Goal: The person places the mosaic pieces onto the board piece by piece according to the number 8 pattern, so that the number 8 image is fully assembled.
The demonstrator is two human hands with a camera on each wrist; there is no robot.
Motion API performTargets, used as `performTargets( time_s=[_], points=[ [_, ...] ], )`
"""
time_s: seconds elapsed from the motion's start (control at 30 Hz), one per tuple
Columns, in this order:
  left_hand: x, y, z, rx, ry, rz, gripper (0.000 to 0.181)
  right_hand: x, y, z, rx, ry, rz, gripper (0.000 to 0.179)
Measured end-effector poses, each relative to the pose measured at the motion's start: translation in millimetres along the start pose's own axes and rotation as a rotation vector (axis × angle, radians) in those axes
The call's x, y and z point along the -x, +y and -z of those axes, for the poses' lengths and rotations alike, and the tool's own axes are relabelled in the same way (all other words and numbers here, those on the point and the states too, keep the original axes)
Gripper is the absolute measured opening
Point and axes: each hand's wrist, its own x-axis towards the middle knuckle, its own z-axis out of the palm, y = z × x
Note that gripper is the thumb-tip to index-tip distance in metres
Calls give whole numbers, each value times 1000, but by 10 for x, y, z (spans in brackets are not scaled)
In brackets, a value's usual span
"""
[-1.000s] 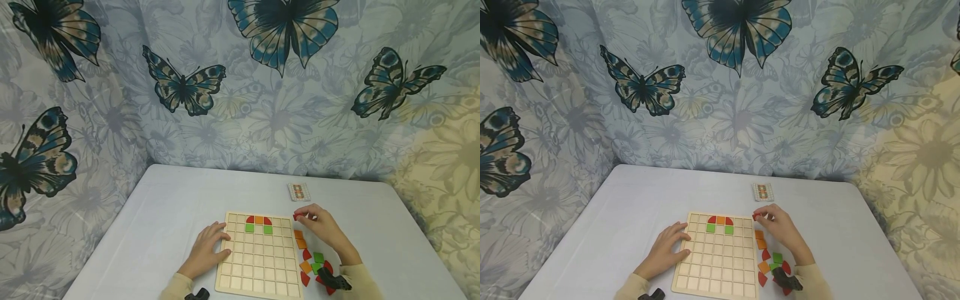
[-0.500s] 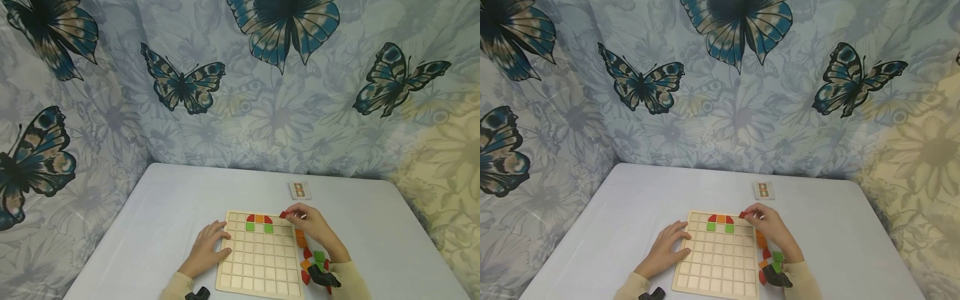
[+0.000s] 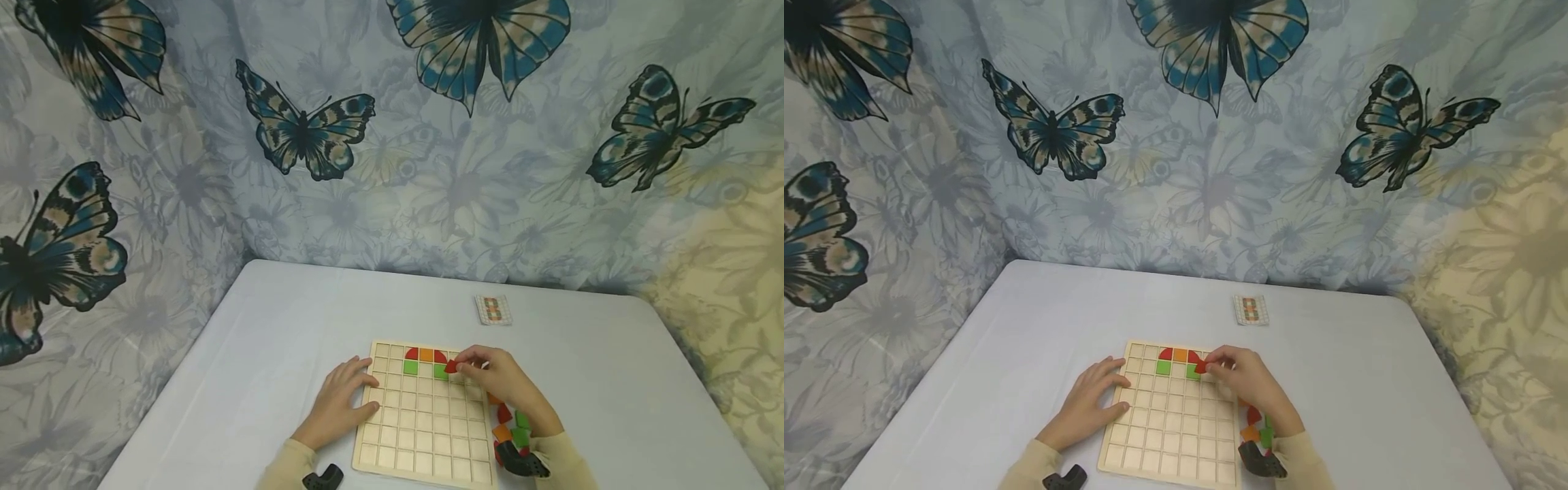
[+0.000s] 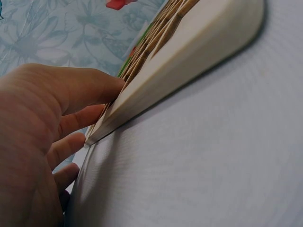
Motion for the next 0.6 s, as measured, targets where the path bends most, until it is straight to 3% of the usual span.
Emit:
performTargets(
  time_s=[0.6],
  points=[
    [-17,29,56,-52,-20,13,26,-61,-10,-281,167,-67,5,8]
  ],
)
